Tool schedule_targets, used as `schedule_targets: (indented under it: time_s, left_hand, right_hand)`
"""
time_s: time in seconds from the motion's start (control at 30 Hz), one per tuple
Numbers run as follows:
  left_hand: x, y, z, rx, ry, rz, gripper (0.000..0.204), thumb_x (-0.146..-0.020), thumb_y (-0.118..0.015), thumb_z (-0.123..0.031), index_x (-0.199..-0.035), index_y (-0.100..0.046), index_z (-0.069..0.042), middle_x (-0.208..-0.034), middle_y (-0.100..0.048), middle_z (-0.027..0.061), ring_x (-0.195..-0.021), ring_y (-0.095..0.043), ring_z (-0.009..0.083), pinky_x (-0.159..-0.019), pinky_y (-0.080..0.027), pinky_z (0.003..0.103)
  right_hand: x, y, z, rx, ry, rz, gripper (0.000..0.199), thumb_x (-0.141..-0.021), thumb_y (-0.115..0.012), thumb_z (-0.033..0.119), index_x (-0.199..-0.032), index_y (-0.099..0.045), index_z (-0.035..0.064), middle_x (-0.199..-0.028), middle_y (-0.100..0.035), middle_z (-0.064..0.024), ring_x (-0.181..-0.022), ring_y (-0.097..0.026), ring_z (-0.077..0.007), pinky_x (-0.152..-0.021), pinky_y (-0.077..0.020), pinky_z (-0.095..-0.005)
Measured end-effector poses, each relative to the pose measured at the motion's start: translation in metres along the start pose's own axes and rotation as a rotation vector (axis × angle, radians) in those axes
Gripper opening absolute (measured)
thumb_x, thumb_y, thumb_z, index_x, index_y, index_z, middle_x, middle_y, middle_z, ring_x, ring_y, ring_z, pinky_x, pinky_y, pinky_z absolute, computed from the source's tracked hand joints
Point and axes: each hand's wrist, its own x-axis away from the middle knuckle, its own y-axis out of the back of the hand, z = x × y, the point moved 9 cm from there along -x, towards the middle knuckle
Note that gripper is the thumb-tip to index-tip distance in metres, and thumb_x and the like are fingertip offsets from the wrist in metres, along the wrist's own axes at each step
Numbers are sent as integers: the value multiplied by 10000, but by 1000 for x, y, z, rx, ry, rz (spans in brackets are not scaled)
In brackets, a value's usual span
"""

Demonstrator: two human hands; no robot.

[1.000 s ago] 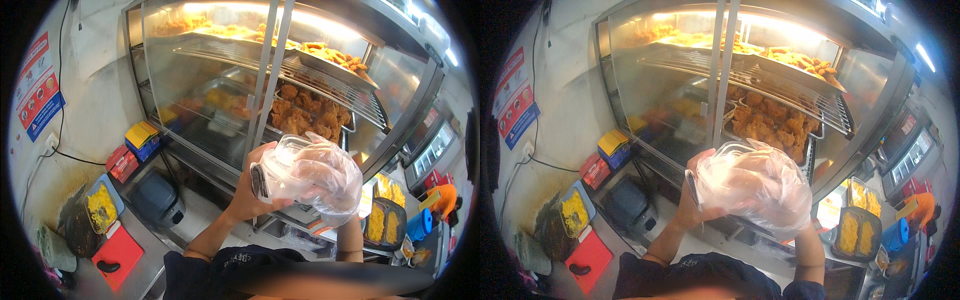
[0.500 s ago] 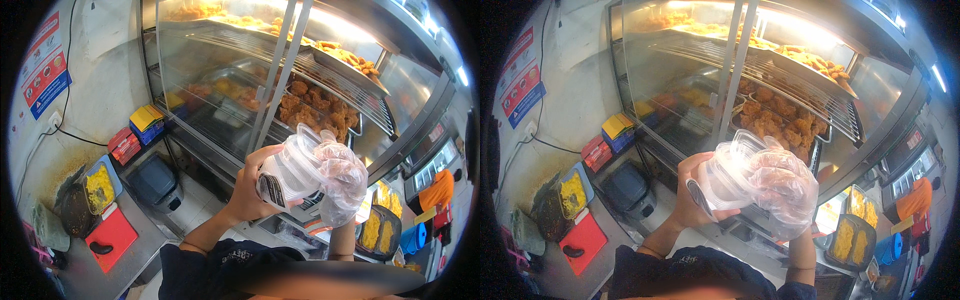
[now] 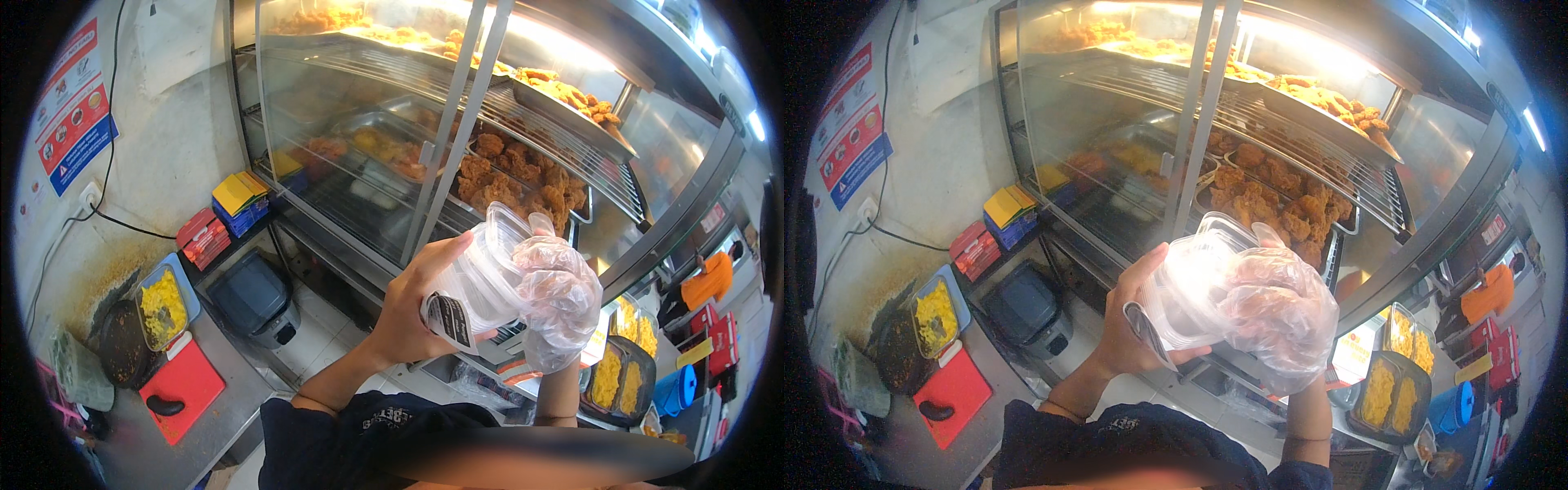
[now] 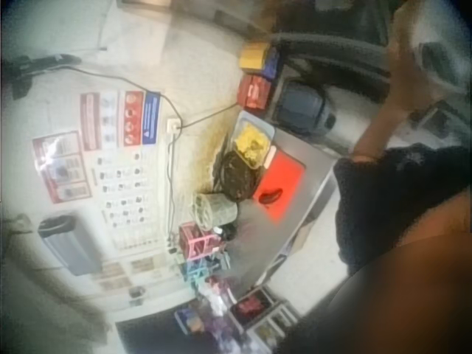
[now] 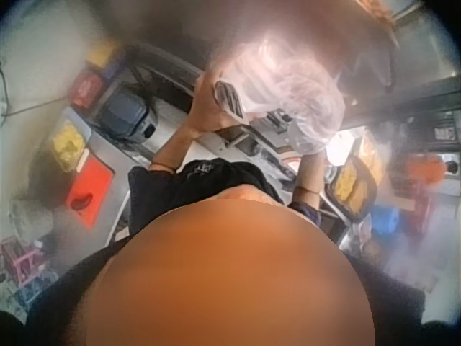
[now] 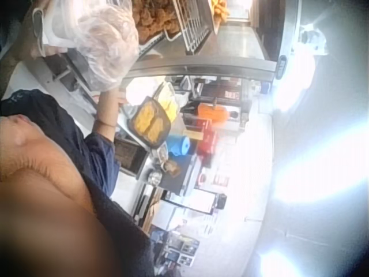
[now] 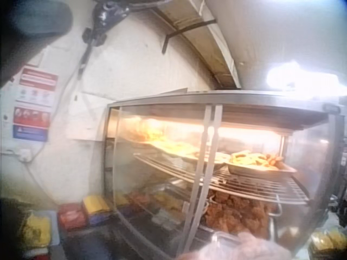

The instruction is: The person assembles takeout orders by placing food items into boxes and containers. They handle receipts, boxes, and containers, and retrieve items from a display case and storage bins. The person also places receipts into boxes and stacks containers.

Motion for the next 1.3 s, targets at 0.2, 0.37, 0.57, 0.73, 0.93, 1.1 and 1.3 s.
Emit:
schedule_targets:
  time_s: [0.2, 0.37, 0.57, 0.73, 0.93, 1.1, 1.3]
  left_hand:
    - [8, 3, 15, 180, 59, -133, 1064, -601, -903, -210, -1440, -263, -74, -1340, -460, 229, -1159, -556, 319, -945, -475, 394]
    - [17, 7, 23, 50, 36, -175, 1055, -609, -899, -239, -1418, -247, -55, -1356, -435, 229, -1189, -528, 322, -978, -447, 412]
    - [24, 9, 32, 155, 21, -209, 1139, -623, -898, -253, -1432, -127, -34, -1356, -314, 196, -1261, -429, 311, -1014, -423, 425]
    - [24, 14, 30, 130, -37, -222, 1250, -624, -897, -249, -1455, 11, -35, -1384, -253, 192, -1266, -418, 321, -1041, -405, 445]
    - [27, 28, 33, 168, 40, -270, 1224, -645, -880, -258, -1454, 10, -27, -1376, -232, 178, -1278, -407, 319, -1038, -420, 438]
    - [32, 39, 34, 156, 26, -300, 1202, -648, -876, -257, -1457, -17, -26, -1367, -244, 173, -1267, -416, 313, -1033, -427, 429]
    - [47, 59, 44, 142, 71, -353, 1182, -644, -876, -245, -1459, -50, -21, -1374, -252, 172, -1260, -416, 305, -1031, -423, 424]
  right_hand:
    - [-4, -4, 1, 18, 17, 33, 384, -791, -718, 322, -1075, -638, 77, -1066, -647, -110, -1064, -613, -271, -871, -482, -437]
    - [-8, -6, 3, 55, 54, 81, 386, -797, -712, 325, -1082, -637, 76, -1071, -646, -110, -1067, -612, -270, -873, -481, -438]
    - [-15, -9, 13, 95, 101, 163, 389, -805, -705, 329, -1091, -636, 74, -1077, -644, -111, -1072, -610, -268, -876, -481, -439]
    - [-46, 3, 28, 156, 182, 203, 392, -811, -698, 332, -1099, -635, 73, -1083, -643, -111, -1075, -608, -267, -878, -480, -440]
    - [-188, 112, 45, 366, 306, -142, 395, -819, -691, 335, -1108, -634, 71, -1089, -642, -112, -1079, -607, -265, -881, -479, -441]
    - [-334, 165, -3, 525, 81, -98, 398, -826, -685, 338, -1115, -633, 70, -1094, -640, -112, -1083, -605, -263, -883, -479, -442]
    - [-374, 165, -62, 1091, -566, 273, 501, -866, -598, 411, -1249, -584, 88, -1178, -615, -116, -1132, -572, -246, -919, -472, -429]
